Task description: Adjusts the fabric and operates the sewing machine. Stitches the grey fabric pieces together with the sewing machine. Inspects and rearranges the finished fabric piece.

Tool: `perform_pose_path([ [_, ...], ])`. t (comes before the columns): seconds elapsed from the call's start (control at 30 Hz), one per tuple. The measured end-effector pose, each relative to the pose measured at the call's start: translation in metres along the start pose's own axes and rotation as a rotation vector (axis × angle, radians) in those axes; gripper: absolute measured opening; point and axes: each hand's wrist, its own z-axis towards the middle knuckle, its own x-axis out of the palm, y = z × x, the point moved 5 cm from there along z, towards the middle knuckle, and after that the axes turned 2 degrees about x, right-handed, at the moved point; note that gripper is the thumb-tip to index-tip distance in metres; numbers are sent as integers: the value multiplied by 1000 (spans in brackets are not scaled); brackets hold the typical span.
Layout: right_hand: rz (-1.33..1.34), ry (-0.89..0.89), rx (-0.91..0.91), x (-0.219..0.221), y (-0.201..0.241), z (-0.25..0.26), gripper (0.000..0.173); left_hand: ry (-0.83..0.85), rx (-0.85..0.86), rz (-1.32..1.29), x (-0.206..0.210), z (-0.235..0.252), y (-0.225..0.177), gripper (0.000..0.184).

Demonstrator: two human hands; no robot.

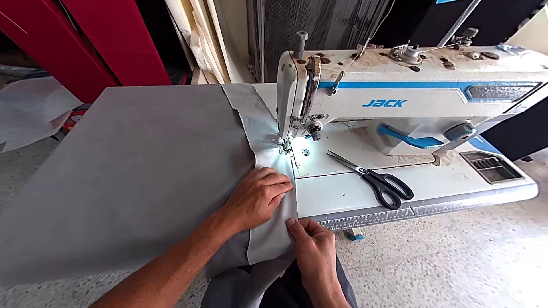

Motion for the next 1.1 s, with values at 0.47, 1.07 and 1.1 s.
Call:
perform_pose_path([
  [0.47,-253,-67,-291,9,13,-9,14,158,309,50,-8,35,6,28],
  [1.07,60,-17,146,5,12,-16,16,68,303,-134,-3,11,29,35],
  [1.1,57,-11,139,6,13,-17,15,82,330,-138,-4,13,32,36],
])
